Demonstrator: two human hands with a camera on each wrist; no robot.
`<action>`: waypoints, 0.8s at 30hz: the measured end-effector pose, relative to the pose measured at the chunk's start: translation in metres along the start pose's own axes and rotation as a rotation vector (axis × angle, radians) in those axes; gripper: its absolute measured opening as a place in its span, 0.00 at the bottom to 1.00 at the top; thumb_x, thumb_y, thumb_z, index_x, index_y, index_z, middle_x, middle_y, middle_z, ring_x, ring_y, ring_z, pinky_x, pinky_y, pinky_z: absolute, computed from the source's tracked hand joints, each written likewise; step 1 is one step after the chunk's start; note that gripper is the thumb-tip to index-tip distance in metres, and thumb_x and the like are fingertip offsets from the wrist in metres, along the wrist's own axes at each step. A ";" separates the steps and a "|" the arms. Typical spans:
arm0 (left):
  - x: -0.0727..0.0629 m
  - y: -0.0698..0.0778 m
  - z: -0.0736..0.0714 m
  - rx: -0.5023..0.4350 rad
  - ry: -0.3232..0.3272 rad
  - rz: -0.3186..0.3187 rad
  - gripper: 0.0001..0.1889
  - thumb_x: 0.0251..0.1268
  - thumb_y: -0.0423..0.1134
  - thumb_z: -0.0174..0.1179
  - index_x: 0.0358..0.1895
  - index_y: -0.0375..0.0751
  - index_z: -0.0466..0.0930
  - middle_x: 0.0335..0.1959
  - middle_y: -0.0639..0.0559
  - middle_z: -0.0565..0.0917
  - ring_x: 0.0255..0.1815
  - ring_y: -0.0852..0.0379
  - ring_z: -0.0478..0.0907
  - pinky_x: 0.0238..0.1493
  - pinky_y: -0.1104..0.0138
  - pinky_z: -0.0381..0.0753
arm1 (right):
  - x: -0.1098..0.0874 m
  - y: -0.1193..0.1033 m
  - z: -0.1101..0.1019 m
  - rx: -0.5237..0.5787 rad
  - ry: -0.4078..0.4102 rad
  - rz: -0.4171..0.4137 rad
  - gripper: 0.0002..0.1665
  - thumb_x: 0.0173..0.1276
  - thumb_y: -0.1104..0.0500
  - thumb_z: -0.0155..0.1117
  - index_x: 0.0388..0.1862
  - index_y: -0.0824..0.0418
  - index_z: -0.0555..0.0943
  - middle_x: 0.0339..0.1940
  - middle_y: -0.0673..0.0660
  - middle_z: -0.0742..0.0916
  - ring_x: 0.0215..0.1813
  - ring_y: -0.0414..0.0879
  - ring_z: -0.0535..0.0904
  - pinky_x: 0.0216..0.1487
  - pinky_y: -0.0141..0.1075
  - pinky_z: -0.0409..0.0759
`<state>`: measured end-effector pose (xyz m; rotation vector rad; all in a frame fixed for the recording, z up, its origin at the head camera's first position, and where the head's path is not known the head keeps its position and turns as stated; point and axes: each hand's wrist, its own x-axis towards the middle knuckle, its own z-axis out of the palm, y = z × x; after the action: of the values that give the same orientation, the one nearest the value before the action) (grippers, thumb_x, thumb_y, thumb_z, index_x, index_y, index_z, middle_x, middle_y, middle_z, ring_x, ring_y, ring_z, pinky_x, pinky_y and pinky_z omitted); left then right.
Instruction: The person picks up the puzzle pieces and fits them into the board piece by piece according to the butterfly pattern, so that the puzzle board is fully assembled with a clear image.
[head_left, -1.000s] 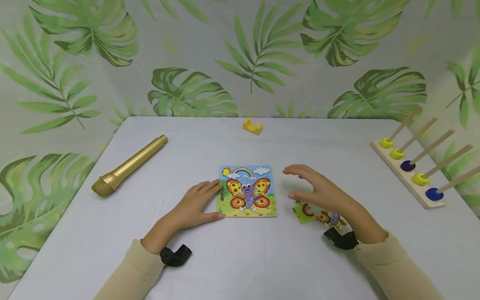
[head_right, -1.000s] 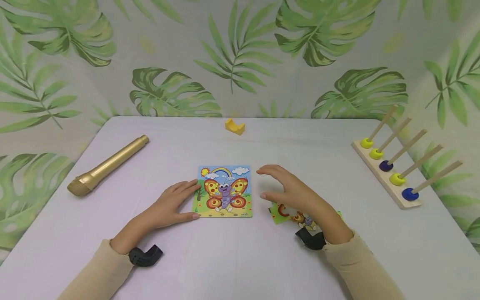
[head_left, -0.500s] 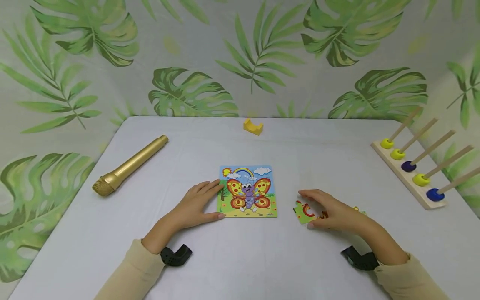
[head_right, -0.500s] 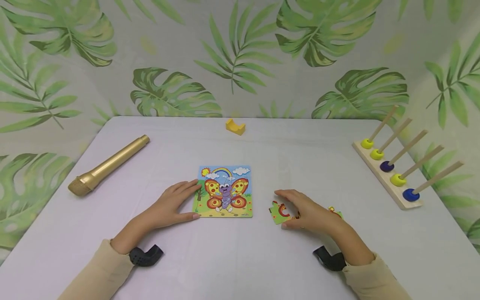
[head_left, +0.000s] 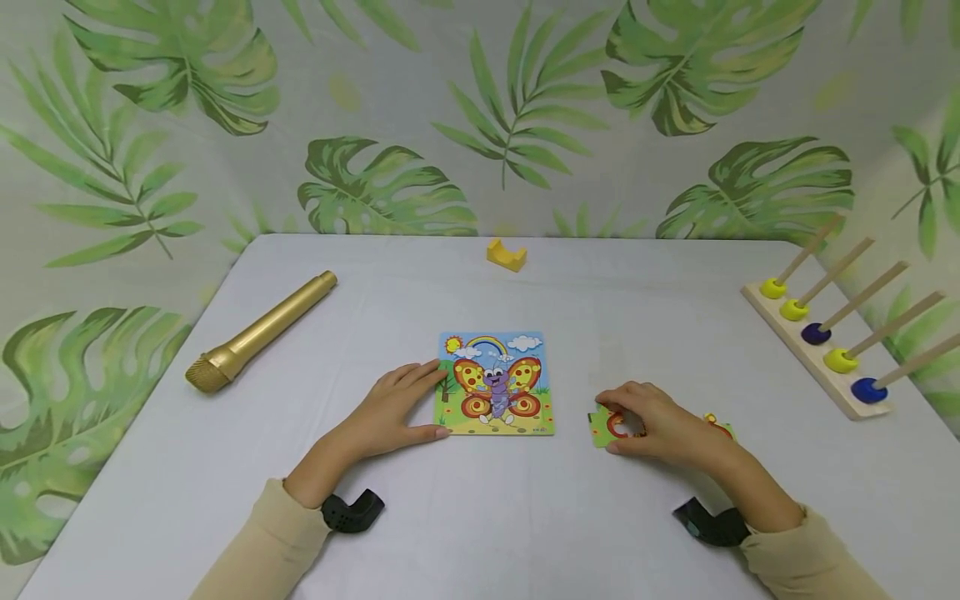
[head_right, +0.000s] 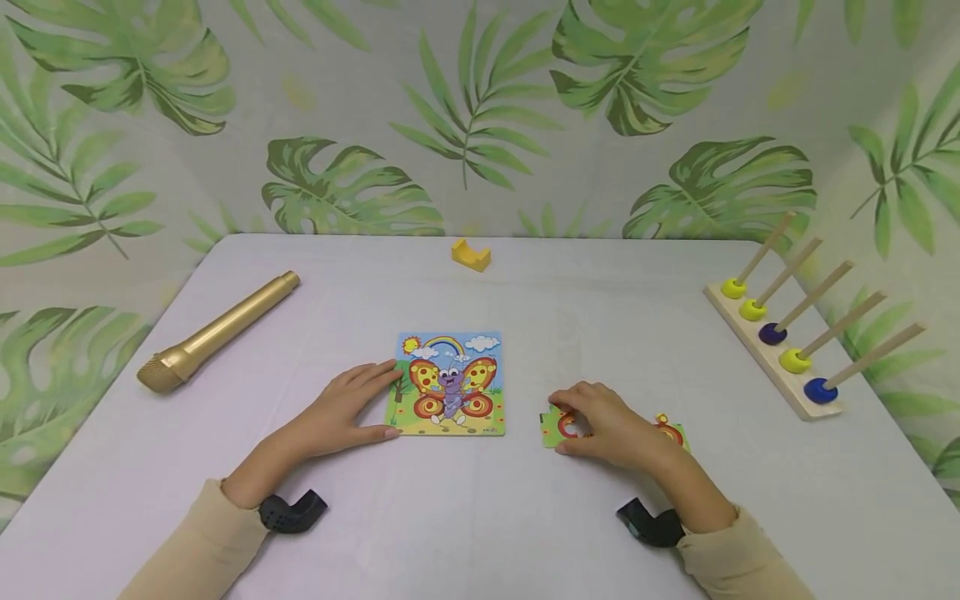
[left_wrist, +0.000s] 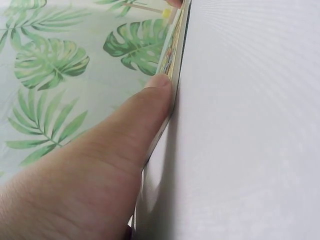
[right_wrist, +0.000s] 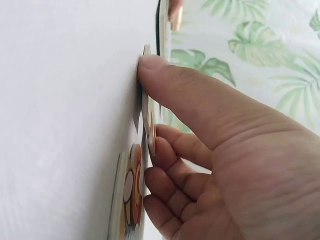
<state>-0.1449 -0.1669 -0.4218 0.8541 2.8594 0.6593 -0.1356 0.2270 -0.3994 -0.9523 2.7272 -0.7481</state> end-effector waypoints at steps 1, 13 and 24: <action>0.000 0.000 0.000 -0.002 -0.001 0.001 0.45 0.50 0.72 0.47 0.69 0.50 0.54 0.70 0.55 0.51 0.69 0.49 0.45 0.65 0.53 0.44 | 0.000 -0.001 0.001 -0.015 0.012 0.002 0.32 0.50 0.51 0.71 0.52 0.62 0.74 0.38 0.44 0.75 0.42 0.41 0.67 0.43 0.37 0.68; 0.000 0.000 -0.001 -0.006 0.002 0.016 0.45 0.50 0.70 0.50 0.69 0.49 0.54 0.70 0.53 0.52 0.68 0.49 0.46 0.64 0.52 0.44 | 0.018 -0.034 -0.003 0.079 0.081 -0.055 0.32 0.53 0.52 0.69 0.55 0.62 0.72 0.42 0.45 0.76 0.46 0.41 0.71 0.48 0.42 0.73; -0.001 -0.001 -0.001 -0.015 0.002 0.010 0.45 0.49 0.71 0.49 0.69 0.50 0.54 0.70 0.55 0.51 0.68 0.49 0.46 0.64 0.53 0.44 | 0.074 -0.088 0.020 0.125 0.173 -0.130 0.36 0.53 0.51 0.69 0.59 0.63 0.70 0.49 0.54 0.76 0.50 0.45 0.69 0.47 0.41 0.72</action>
<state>-0.1448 -0.1686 -0.4216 0.8661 2.8499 0.6825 -0.1401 0.1139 -0.3714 -1.0916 2.7419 -1.0575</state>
